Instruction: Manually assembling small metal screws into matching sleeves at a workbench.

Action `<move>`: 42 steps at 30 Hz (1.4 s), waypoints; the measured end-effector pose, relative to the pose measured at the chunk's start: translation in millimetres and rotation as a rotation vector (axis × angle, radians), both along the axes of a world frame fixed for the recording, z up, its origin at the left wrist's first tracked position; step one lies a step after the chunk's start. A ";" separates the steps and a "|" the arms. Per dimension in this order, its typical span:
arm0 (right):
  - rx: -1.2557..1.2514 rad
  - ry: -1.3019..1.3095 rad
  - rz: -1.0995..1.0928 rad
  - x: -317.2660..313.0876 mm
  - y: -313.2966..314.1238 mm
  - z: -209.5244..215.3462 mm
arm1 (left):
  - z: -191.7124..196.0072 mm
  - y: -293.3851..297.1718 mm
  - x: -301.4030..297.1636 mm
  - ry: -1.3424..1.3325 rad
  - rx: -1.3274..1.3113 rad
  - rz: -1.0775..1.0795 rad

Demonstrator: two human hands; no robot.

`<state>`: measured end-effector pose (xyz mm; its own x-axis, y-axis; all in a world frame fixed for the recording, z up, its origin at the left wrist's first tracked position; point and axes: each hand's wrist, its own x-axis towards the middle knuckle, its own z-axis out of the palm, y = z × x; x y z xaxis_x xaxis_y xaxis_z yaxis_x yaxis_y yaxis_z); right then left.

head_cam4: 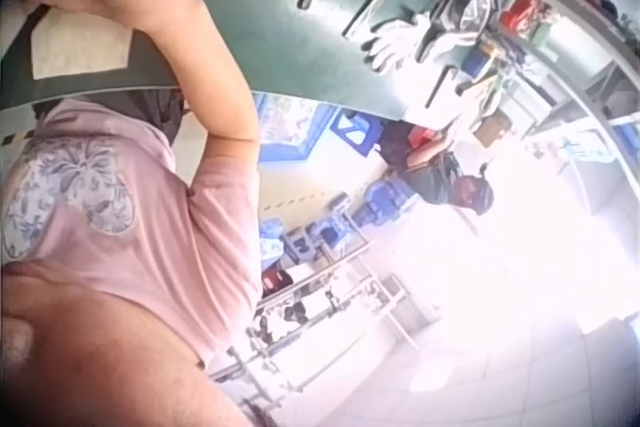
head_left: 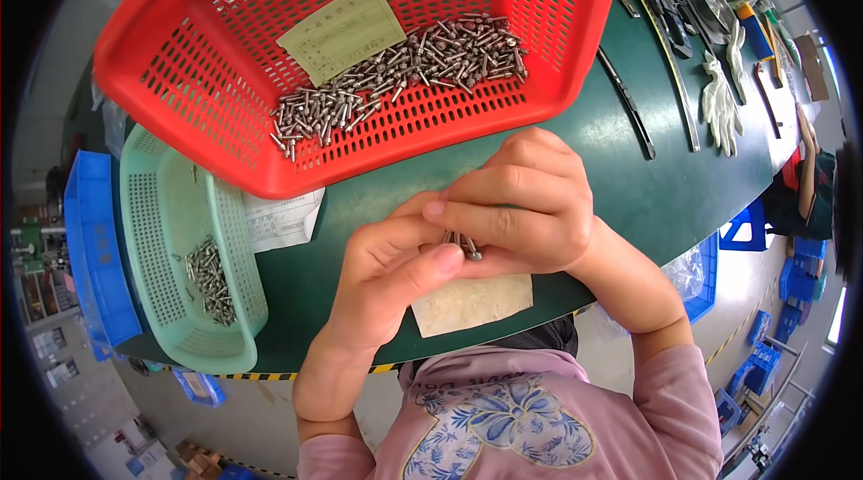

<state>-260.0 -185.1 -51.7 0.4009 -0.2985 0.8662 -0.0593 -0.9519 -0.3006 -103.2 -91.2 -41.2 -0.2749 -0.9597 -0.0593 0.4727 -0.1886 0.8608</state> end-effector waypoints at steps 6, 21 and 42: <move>-0.013 0.042 0.026 -2.9 1.6 2.1 | 5.9 -0.7 -5.0 -0.042 -0.007 0.064; 0.027 0.069 -0.016 -5.1 1.1 3.4 | 6.8 -2.8 -7.8 -0.097 -0.067 0.087; -0.013 0.093 -0.161 -5.5 -7.9 -0.6 | 10.0 -12.7 -12.0 -1.300 -1.194 0.472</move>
<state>-265.5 -192.9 -52.3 0.4271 -0.3545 0.8318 -0.2379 -0.9316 -0.2748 -115.2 -103.9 -31.1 -0.3430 -0.6184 0.7070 -0.7042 0.6674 0.2421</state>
